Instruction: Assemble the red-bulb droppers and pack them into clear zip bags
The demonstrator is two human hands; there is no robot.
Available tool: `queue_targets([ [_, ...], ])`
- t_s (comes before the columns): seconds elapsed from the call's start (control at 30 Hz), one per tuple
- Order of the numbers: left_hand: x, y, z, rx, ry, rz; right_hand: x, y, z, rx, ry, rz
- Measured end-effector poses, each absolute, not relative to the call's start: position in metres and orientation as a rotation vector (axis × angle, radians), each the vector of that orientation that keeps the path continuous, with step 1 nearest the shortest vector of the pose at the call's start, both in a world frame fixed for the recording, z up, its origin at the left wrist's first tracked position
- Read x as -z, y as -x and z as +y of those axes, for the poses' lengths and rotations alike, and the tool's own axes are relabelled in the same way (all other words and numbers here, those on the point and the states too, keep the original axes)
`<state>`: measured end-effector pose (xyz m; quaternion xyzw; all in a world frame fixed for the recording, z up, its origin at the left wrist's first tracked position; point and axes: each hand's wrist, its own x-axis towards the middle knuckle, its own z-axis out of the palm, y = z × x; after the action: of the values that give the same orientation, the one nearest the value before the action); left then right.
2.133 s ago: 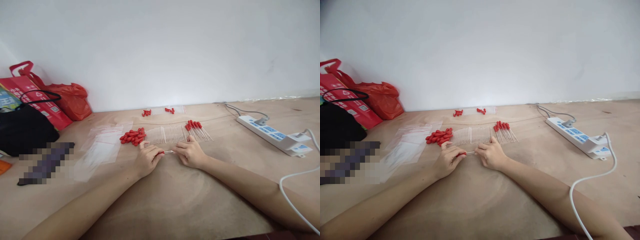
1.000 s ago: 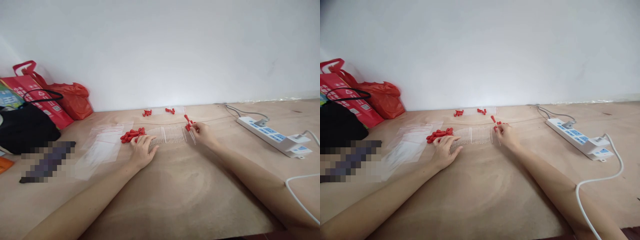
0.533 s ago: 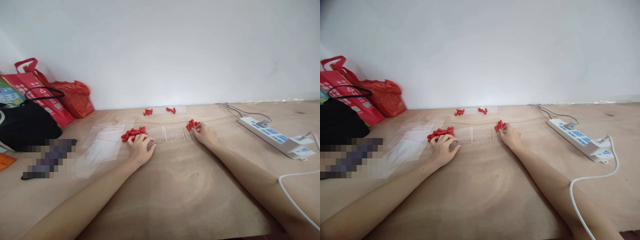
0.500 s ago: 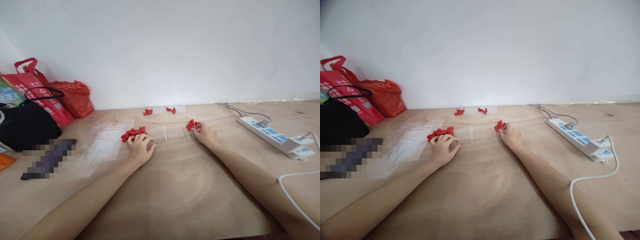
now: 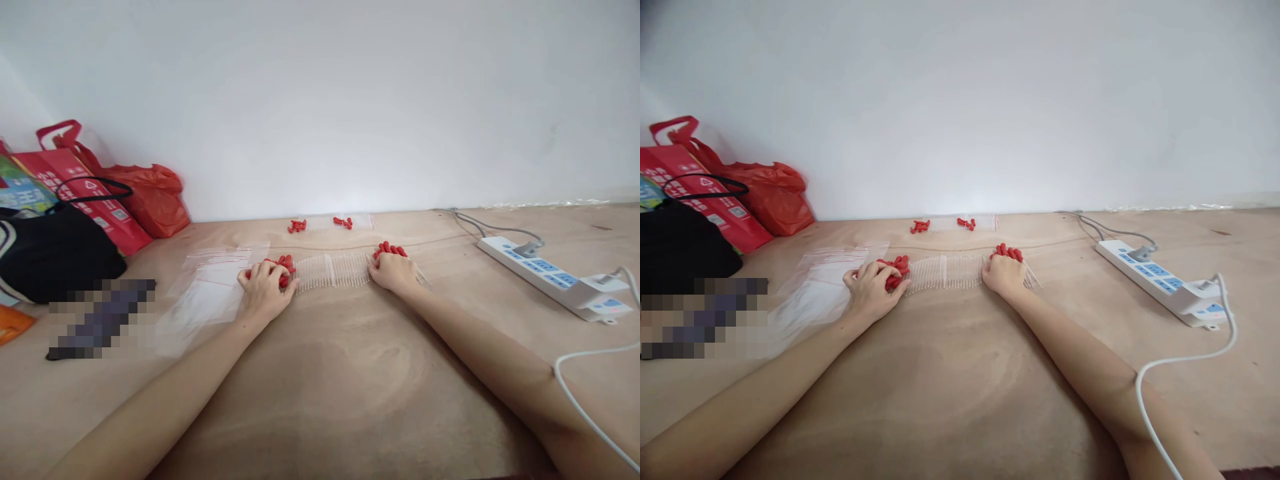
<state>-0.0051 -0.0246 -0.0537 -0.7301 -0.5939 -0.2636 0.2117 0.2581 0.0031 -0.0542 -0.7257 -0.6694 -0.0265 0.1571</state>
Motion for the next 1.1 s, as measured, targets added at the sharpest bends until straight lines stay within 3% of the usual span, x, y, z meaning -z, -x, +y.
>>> queue_targets([
  [0.4, 0.051, 0.014, -0.028, 0.69, 1.98, -1.635, 0.063, -0.254, 0.01, 0.206, 2.009, -1.965],
  [0.77, 0.047, 0.019, -0.031, 0.633, 1.998, -1.562, 0.076, -0.254, -0.044, 0.395, 1.551, -2.018],
  [1.1, 0.052, -0.014, -0.051, 0.873, 2.443, -1.402, 0.076, -0.248, -0.045, 0.113, 1.053, -2.246],
])
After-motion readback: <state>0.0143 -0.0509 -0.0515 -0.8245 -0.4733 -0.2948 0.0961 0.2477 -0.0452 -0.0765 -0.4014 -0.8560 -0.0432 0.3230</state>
